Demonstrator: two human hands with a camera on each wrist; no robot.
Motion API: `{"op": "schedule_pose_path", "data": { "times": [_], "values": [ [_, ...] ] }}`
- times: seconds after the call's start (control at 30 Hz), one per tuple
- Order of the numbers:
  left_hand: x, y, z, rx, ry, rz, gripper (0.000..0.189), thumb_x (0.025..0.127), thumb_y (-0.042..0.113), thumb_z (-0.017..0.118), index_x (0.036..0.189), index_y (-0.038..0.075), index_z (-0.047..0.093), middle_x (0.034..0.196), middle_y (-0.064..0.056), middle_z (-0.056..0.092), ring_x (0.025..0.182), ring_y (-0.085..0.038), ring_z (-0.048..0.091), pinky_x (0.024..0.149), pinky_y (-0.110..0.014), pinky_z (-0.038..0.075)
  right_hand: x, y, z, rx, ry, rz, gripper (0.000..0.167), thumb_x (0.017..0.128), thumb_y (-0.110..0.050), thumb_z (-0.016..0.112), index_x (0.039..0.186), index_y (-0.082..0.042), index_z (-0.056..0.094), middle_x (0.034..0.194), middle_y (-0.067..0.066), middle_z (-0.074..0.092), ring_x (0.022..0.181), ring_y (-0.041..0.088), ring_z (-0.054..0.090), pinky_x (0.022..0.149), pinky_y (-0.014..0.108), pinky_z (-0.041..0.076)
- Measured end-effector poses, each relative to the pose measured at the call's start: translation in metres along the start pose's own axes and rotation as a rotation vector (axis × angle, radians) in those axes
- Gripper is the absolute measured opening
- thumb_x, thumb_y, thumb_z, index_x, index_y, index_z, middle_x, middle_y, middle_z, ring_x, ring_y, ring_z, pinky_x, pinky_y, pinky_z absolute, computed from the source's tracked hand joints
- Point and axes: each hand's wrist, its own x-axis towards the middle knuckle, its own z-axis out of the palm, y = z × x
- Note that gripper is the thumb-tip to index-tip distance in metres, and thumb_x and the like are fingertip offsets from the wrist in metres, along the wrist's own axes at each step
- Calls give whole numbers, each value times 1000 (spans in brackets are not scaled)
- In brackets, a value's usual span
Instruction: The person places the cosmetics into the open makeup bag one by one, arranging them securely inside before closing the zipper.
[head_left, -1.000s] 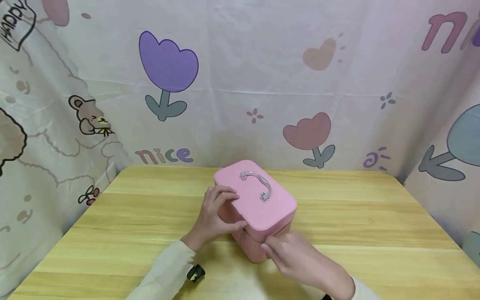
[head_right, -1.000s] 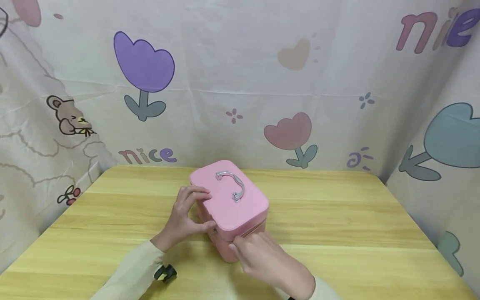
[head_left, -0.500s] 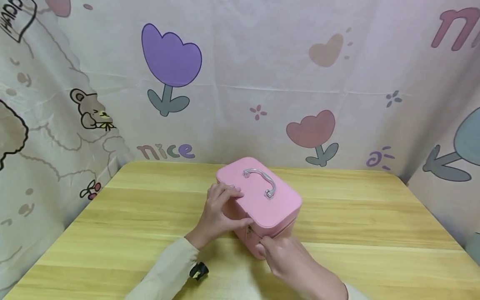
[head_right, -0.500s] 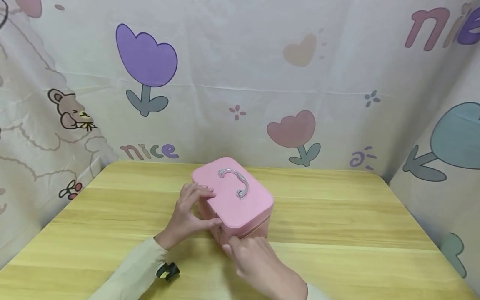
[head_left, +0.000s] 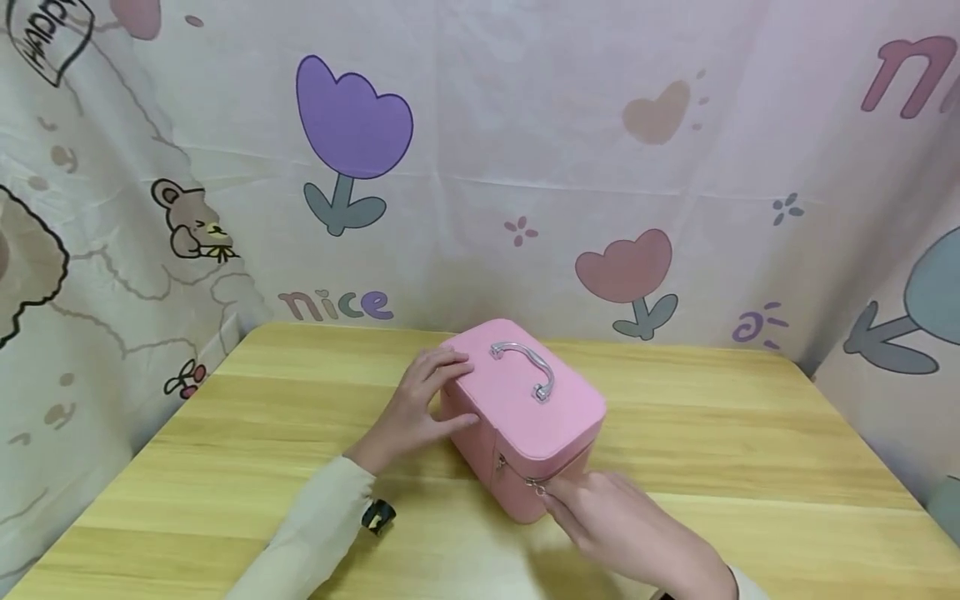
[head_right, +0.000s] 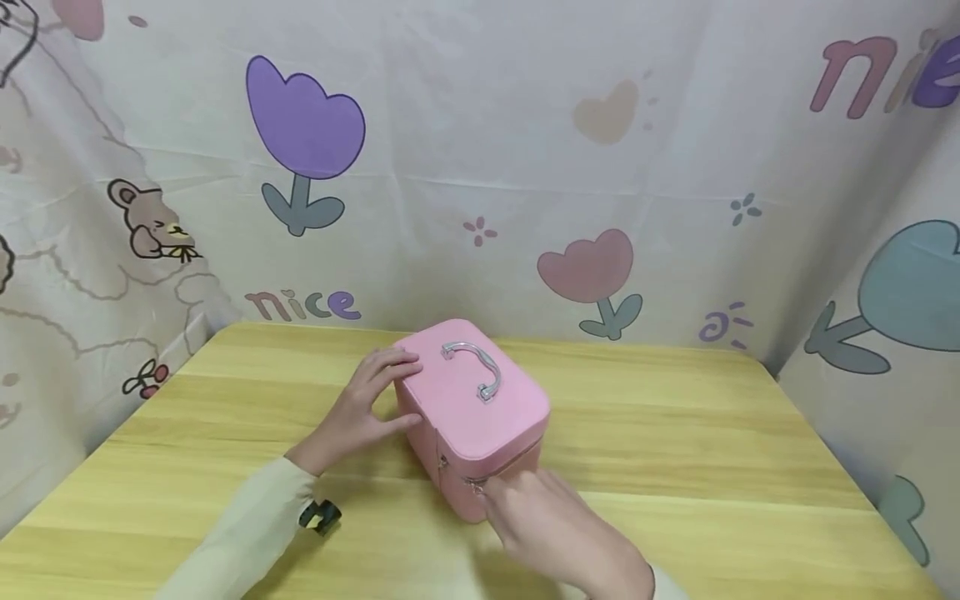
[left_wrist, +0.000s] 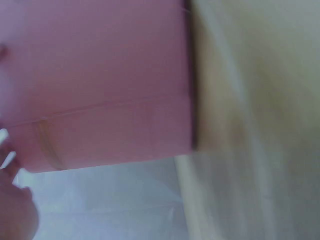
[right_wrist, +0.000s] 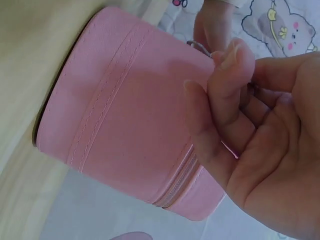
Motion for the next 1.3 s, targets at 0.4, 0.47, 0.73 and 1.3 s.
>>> {"op": "schedule_pose_path", "data": {
  "times": [0.4,0.47,0.73,1.3],
  "values": [
    [11,6,17,192,173,28,58,84,65,51,97,8,56,106,-14,49,99,-35,39,81,-53,27,0,14,-6,-125,93,-13,35,85,-7,60,63,-23,38,57,-20,19,50,-7,14,41,13,17],
    [13,9,19,227,196,34,58,83,66,51,94,9,56,104,-13,49,97,-35,40,80,-54,27,1,15,-2,-159,129,-16,35,84,-6,60,63,-22,39,56,-19,20,49,-6,16,41,13,18],
    [10,11,20,244,234,14,58,81,66,53,93,9,58,103,-15,51,97,-35,41,80,-54,26,8,4,26,-281,238,21,24,87,-9,62,68,-14,47,50,-14,31,40,2,28,35,20,25],
    [-2,13,24,89,202,-94,56,86,65,53,97,10,55,107,-13,45,103,-38,34,84,-54,25,-3,34,-3,-88,-179,302,36,95,-23,59,60,-18,49,52,-11,35,46,4,34,43,24,36]
  ]
}}
